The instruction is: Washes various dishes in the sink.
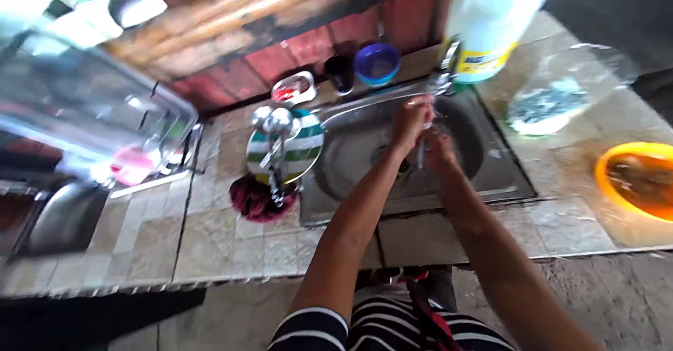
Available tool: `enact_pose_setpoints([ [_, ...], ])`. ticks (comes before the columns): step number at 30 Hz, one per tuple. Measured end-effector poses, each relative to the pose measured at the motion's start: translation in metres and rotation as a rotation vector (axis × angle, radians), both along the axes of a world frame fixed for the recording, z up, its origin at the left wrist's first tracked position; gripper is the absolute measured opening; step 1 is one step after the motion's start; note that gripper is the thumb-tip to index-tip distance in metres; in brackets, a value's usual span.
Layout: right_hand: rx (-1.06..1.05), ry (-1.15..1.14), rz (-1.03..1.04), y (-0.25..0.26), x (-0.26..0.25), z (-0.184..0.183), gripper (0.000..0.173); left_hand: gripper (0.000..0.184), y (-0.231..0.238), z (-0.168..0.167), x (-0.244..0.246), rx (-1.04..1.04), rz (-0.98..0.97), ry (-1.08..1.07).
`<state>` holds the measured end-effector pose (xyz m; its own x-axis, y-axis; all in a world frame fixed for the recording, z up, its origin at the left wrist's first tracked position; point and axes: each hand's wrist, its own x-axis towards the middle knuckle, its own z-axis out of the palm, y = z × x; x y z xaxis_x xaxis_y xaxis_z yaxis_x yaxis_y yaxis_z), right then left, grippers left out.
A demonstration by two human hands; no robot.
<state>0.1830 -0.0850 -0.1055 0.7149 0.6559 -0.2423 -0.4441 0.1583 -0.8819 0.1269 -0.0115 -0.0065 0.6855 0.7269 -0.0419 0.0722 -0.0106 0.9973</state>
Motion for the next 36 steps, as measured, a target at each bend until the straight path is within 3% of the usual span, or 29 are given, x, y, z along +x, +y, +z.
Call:
enact_pose_setpoints([
  [2, -0.052, -0.027, 0.030, 0.001, -0.005, 0.003, 0.013, 0.038, 0.001, 0.006, -0.045, 0.488, -0.216, 0.459],
  [3, -0.079, -0.040, 0.042, 0.001, -0.006, 0.007, 0.013, 0.039, -0.001, 0.011, -0.071, 0.584, -0.327, 0.633],
  [5, -0.109, -0.059, 0.065, 0.002, -0.006, 0.014, 0.020, 0.027, -0.002, 0.024, -0.134, 0.659, -0.387, 0.762],
  [7, -0.140, -0.056, 0.099, 0.005, -0.003, 0.026, 0.024, 0.024, 0.007, 0.049, -0.218, 0.606, -0.260, 0.784],
  [9, -0.174, -0.032, 0.147, 0.007, 0.001, 0.038, 0.024, 0.029, 0.027, 0.057, -0.315, 0.533, 0.018, 0.814],
  [11, -0.190, -0.055, 0.173, 0.009, 0.008, 0.046, 0.025, 0.029, 0.062, 0.035, -0.392, 0.527, 0.270, 0.814],
  [12, -0.206, -0.073, 0.175, 0.011, 0.010, 0.049, 0.024, 0.030, 0.079, 0.020, -0.418, 0.507, 0.305, 0.825],
  [15, -0.263, -0.117, 0.167, 0.011, 0.017, 0.055, 0.028, 0.049, 0.098, -0.044, -0.455, 0.486, 0.224, 0.732],
  [17, -0.271, -0.110, 0.160, 0.008, 0.018, 0.062, 0.029, 0.047, 0.089, -0.058, -0.457, 0.584, 0.172, 0.762],
  [19, -0.265, -0.133, 0.178, 0.007, 0.022, 0.066, 0.025, 0.043, 0.069, -0.051, -0.457, 0.649, 0.088, 0.819],
  [24, -0.244, -0.160, 0.243, 0.011, 0.031, 0.076, 0.021, 0.048, -0.021, -0.004, -0.413, 0.553, -0.202, 1.036],
  [27, -0.208, -0.168, 0.278, 0.015, 0.034, 0.082, 0.021, 0.060, -0.084, -0.002, -0.348, 0.583, -0.223, 0.991],
  [36, -0.109, -0.285, 0.269, 0.037, 0.040, 0.073, 0.030, 0.071, -0.240, 0.000, -0.077, 0.577, -0.286, 0.824],
])
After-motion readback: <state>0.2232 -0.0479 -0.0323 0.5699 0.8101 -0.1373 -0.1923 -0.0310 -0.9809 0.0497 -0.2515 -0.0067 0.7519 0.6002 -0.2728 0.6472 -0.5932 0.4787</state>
